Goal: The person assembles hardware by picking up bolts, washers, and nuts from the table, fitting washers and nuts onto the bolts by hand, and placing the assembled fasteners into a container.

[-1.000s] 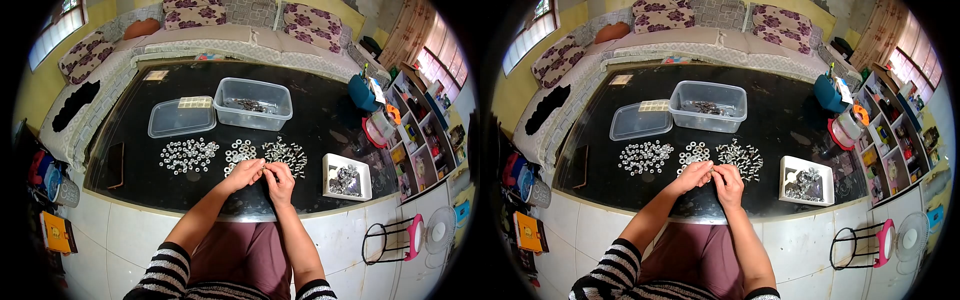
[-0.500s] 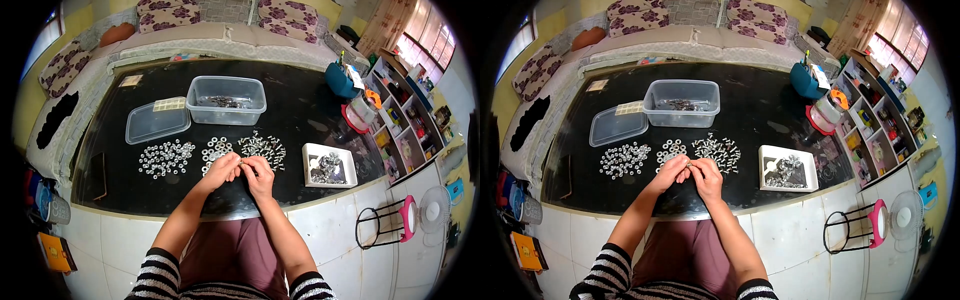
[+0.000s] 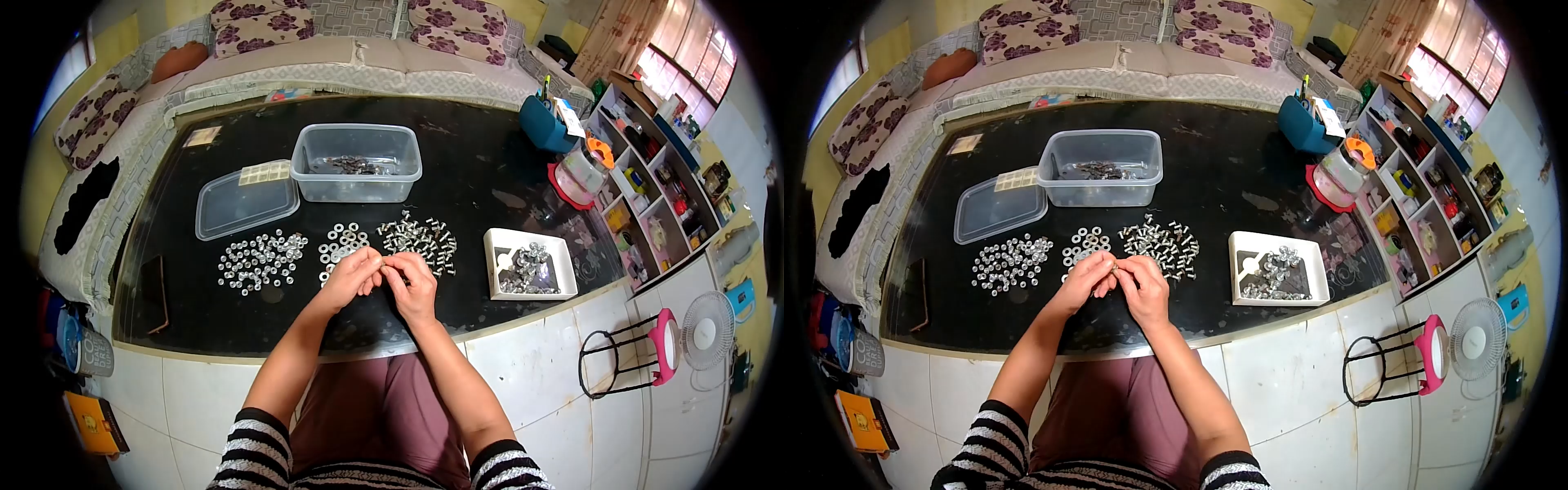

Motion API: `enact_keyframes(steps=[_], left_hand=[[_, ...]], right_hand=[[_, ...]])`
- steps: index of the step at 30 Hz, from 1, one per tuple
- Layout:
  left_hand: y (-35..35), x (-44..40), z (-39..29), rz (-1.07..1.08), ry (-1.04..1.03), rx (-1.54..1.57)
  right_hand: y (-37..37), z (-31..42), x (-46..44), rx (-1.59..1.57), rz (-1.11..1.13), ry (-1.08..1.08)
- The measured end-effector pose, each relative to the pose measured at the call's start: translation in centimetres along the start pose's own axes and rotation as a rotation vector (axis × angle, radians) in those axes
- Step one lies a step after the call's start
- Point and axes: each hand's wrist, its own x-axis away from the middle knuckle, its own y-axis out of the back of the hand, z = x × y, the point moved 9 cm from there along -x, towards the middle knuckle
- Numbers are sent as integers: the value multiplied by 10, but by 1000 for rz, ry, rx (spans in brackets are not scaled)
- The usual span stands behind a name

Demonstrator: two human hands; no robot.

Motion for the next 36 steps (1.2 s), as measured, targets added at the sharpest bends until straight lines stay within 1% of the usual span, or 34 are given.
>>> enact_keyframes(steps=[1, 5, 7, 8, 11, 12, 13, 15, 16, 17, 19, 21, 23, 26, 27, 29, 32, 36], left_hand=[[-2, 0, -5, 14, -44, 19], [-1, -3, 4, 49, -58, 5], [0, -3, 16, 64, 35, 75], [1, -2, 19, 43, 103, 102], [6, -2, 25, 13, 124, 37], [5, -2, 21, 1, 96, 36], [1, 1, 3, 16, 21, 35], [0, 1, 1, 48, -16, 70], [-2, 0, 0, 86, -74, 65], [0, -1, 3, 80, -74, 64], [-3, -2, 8, 110, -47, 41], [-2, -1, 8, 94, -28, 21], [4, -1, 21, 29, 129, 0], [5, 1, 17, 4, 151, 24], [4, 2, 15, 4, 151, 26], [-2, 2, -3, 48, -11, 75], [-3, -1, 4, 106, -56, 63], [1, -2, 13, 47, 0, 7]], right_hand=[[0, -3, 0, -10, -8, -20], [0, 0, 0, 13, 2, 25], [-2, 3, 1, 33, 19, 55], [-2, 3, 1, 8, 18, 25], [-3, 4, 0, 0, 34, -6], [-2, 4, 0, 28, 21, 16], [-2, 0, 0, -10, 16, -39], [0, -2, -1, 13, 3, -45], [0, -2, -1, 8, 10, -63], [0, -1, -1, 3, 13, -62], [-1, 2, -1, 23, 18, -33], [-2, 1, 0, 24, 27, -16], [-4, 4, 0, 33, 49, 20], [-3, 1, 0, 9, 30, -16], [-2, 1, 0, 10, 30, -17], [-1, 2, -1, 16, 15, -13], [-1, 1, 0, 31, 6, 12], [-3, 2, 0, 19, 29, 2]])
